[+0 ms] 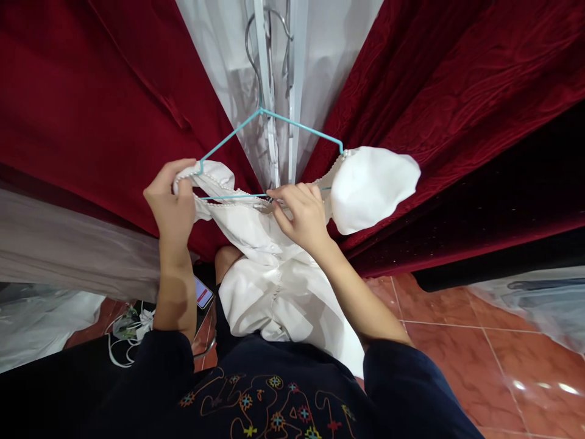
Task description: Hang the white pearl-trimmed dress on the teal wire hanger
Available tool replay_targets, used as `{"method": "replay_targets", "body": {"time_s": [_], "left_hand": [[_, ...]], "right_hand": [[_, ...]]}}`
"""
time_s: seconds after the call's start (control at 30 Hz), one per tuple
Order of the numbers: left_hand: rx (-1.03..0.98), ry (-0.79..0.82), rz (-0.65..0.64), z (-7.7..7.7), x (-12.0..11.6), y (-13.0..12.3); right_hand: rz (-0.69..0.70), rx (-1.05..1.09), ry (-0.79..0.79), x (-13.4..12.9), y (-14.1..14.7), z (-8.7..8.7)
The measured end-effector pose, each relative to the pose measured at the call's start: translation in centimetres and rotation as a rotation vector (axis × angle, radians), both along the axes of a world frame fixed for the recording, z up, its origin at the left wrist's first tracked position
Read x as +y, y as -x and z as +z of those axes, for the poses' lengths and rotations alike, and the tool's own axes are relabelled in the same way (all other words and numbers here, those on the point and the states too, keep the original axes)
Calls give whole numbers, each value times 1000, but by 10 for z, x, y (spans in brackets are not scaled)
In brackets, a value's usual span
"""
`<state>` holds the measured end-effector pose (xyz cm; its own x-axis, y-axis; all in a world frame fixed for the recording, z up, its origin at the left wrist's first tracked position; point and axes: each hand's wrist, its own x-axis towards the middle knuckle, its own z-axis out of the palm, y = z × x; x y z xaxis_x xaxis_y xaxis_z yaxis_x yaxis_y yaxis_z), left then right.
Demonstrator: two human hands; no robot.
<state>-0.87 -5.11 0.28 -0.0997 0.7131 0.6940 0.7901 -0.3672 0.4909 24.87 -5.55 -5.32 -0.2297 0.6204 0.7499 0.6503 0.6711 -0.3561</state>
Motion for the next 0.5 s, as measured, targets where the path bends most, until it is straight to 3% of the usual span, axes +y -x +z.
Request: {"method": "replay_targets", "body": {"time_s": [0.13,0.3,0.37,0.5], "left_hand": [[-115,-96,69,1,7,30],[-224,-192,232,-22,3,61],[-240,-218,265,-36,-12,51],[-329,-350,399,-67,-51,9]], "right_hand": [[-3,-12,29,1,-1,1],[72,25,84,1,-3,4],[91,55,111,3,-4,5],[90,114,152,9,-4,5]]}}
